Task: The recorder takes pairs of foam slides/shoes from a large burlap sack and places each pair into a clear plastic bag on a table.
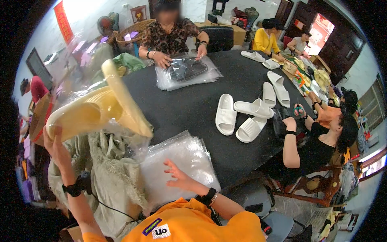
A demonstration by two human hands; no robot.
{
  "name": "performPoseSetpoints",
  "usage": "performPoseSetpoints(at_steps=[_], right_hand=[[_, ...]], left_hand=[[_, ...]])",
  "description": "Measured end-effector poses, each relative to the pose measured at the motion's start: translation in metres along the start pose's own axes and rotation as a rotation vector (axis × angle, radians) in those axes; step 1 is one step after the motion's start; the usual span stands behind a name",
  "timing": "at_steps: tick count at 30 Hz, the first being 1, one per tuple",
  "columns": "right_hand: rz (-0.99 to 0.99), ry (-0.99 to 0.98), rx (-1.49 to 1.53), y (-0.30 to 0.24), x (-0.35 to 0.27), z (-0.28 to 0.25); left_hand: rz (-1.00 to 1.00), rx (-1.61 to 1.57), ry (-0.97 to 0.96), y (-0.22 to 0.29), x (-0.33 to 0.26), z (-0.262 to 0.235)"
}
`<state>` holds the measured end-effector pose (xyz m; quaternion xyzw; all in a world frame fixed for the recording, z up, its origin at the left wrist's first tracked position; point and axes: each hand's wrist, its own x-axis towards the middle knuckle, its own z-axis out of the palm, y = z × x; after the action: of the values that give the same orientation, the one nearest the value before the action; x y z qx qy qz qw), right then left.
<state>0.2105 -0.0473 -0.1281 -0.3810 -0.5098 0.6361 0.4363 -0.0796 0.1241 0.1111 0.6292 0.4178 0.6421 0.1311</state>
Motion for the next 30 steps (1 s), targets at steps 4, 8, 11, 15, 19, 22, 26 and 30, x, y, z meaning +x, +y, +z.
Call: performPoseSetpoints(at_steps=[4,8,11,15,19,22,26,30], right_hand=[[-0.061,0.026,0.167,-0.005,0.005,-0.008],[-0.029,0.134,0.22,-0.011,0.012,-0.011],[0.031,0.309,0.254,0.0,0.017,-0.01],[0.04,0.571,0.394,-0.002,0.009,-0.035],[-0.197,0.875,0.072,-0.024,-0.001,-0.073],[-0.355,0.946,0.073,-0.046,-0.014,-0.09],[-0.125,1.026,0.175,-0.012,-0.035,-0.11],[0.123,1.111,0.345,0.067,-0.058,-0.119]], left_hand=[[-0.034,-0.005,-0.088,0.014,-0.016,0.029],[-0.021,0.124,-0.312,0.037,-0.037,0.069],[-0.13,0.064,-0.387,0.03,-0.046,0.086],[-0.236,-0.047,-0.376,0.024,-0.043,0.085],[-0.386,-0.233,-0.454,0.006,-0.044,0.08],[-0.685,-0.324,-0.623,-0.027,-0.071,0.08],[-1.144,-0.472,-0.709,-0.084,-0.173,0.091],[-1.348,-0.433,-0.618,-0.14,-0.267,0.09]])
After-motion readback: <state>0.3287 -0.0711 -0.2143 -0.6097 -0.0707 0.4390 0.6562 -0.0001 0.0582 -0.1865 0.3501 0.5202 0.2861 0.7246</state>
